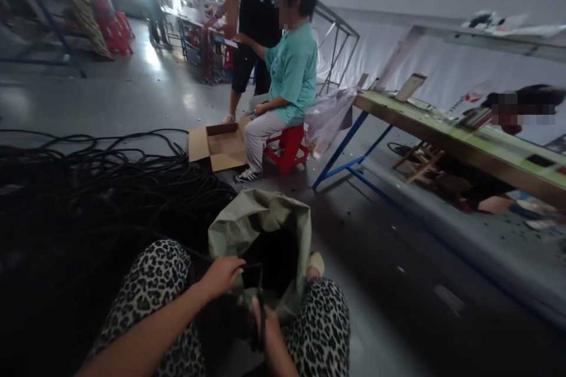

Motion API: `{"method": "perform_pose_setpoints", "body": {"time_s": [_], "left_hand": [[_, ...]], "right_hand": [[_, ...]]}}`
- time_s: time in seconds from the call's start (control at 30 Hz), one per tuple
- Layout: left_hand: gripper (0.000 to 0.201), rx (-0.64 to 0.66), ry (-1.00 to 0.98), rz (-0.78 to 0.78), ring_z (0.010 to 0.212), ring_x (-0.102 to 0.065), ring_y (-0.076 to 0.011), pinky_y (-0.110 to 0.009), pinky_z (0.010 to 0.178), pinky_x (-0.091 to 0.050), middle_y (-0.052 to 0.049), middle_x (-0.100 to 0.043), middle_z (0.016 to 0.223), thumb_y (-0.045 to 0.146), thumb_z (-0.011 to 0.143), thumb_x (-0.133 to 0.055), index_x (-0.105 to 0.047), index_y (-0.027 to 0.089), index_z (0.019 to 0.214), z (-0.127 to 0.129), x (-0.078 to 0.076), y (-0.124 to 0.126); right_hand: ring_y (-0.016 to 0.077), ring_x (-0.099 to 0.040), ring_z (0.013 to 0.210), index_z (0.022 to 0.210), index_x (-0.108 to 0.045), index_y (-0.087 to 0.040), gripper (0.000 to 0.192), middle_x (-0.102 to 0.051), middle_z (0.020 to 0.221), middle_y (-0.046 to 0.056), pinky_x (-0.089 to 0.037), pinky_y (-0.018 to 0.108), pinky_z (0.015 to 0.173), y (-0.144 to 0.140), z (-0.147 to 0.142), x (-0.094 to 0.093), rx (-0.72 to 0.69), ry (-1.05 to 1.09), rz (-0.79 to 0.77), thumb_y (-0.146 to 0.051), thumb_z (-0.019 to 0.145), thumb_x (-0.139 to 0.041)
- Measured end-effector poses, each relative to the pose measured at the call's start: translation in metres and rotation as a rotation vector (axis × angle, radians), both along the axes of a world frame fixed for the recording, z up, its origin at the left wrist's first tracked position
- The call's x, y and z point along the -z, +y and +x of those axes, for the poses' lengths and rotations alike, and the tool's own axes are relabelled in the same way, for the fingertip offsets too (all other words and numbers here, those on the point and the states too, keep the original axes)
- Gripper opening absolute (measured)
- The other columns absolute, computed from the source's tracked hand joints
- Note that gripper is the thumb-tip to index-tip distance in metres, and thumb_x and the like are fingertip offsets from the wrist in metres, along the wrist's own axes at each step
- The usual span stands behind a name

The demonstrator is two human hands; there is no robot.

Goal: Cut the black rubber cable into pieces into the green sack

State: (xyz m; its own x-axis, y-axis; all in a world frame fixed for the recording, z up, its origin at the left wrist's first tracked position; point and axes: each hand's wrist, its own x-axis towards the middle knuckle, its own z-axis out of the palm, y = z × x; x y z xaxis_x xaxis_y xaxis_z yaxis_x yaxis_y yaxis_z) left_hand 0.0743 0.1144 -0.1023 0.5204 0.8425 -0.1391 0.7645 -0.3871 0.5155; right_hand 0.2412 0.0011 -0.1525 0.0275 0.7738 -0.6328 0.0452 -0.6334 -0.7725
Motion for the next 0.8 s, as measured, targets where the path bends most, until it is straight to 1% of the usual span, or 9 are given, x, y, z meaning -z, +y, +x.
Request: {"method": "perform_pose_setpoints", "body": {"time_s": [0.07,0.17,0.23,0.37,0.53,0.63,0.73,0.8], "left_hand": [[0.029,-0.003,-0.011,0.018,0.096,-0.06,-0.0201,-0.033,0.084,-0.042,-0.006,-0.067,0.099,0.024,0.086,-0.044,-0.062,0.022,0.11,0.0006,-0.0004,0.0015],[0.029,0.0,-0.012,0.026,0.096,-0.06,-0.0195,-0.033,0.084,-0.042,-0.006,-0.067,0.1,0.025,0.088,-0.043,-0.061,0.022,0.111,0.0018,0.0001,0.0031],[0.029,0.006,-0.006,0.024,0.095,-0.06,-0.0191,-0.032,0.084,-0.042,-0.006,-0.067,0.1,0.025,0.088,-0.043,-0.061,0.023,0.111,0.0022,0.0009,0.0034],[0.028,0.03,0.002,0.027,0.096,-0.059,-0.0189,-0.032,0.084,-0.041,-0.006,-0.067,0.099,0.025,0.088,-0.044,-0.062,0.022,0.11,0.0019,0.0011,0.0024],[0.029,0.048,0.003,0.01,0.095,-0.059,-0.0179,-0.031,0.085,-0.041,-0.006,-0.067,0.099,0.025,0.088,-0.044,-0.061,0.022,0.111,0.0007,-0.0016,0.0011],[0.029,0.052,0.014,0.006,0.095,-0.059,-0.0177,-0.031,0.085,-0.041,-0.006,-0.067,0.099,0.025,0.088,-0.043,-0.062,0.022,0.111,0.0006,-0.0016,0.0011],[0.029,0.066,0.026,0.017,0.096,-0.059,-0.0179,-0.031,0.085,-0.041,-0.006,-0.067,0.1,0.026,0.088,-0.044,-0.062,0.022,0.111,0.0011,-0.0001,0.0012],[0.029,0.082,0.033,0.022,0.097,-0.059,-0.0183,-0.031,0.085,-0.041,-0.006,-0.067,0.101,0.025,0.088,-0.045,-0.061,0.022,0.111,0.0016,0.0008,0.0009]], "right_hand": [[0.013,-0.045,0.035,0.062,-0.048,-0.018,0.066,-0.045,0.045,0.001,-0.035,0.024,0.034,-0.0008,-0.0002,-0.0034,0.059,0.023,0.041,-0.084,0.061,-0.042],[0.0131,-0.045,0.035,0.061,-0.048,-0.018,0.062,-0.045,0.045,0.001,-0.034,0.025,0.034,0.0001,0.0004,-0.0063,0.052,-0.006,0.02,-0.08,0.062,-0.048],[0.0135,-0.047,0.035,0.061,-0.048,-0.018,0.058,-0.046,0.044,0.001,-0.035,0.024,0.034,0.0017,0.0007,-0.0071,0.046,-0.022,-0.009,-0.076,0.067,-0.049],[0.013,-0.045,0.032,0.068,-0.05,-0.017,0.053,-0.046,0.042,0.0,-0.033,0.022,0.031,0.0046,0.0006,-0.0064,0.016,-0.039,-0.059,-0.069,0.076,-0.046],[0.0127,-0.047,0.033,0.067,-0.049,-0.017,0.047,-0.046,0.041,-0.001,-0.036,0.021,0.032,0.0055,0.0007,-0.0032,0.025,-0.032,-0.065,-0.062,0.079,-0.049],[0.0125,-0.047,0.033,0.067,-0.049,-0.017,0.047,-0.046,0.041,-0.001,-0.035,0.021,0.031,0.0056,0.0006,-0.0045,0.018,-0.035,-0.07,-0.062,0.078,-0.05],[0.0131,-0.047,0.031,0.068,-0.05,-0.017,0.051,-0.046,0.04,-0.001,-0.032,0.021,0.029,0.0058,0.0001,-0.007,0.011,-0.033,-0.086,-0.067,0.075,-0.05],[0.0129,-0.047,0.031,0.067,-0.051,-0.016,0.053,-0.046,0.04,-0.001,-0.032,0.021,0.029,0.006,-0.0002,-0.0068,0.013,-0.03,-0.077,-0.068,0.073,-0.051]]}}
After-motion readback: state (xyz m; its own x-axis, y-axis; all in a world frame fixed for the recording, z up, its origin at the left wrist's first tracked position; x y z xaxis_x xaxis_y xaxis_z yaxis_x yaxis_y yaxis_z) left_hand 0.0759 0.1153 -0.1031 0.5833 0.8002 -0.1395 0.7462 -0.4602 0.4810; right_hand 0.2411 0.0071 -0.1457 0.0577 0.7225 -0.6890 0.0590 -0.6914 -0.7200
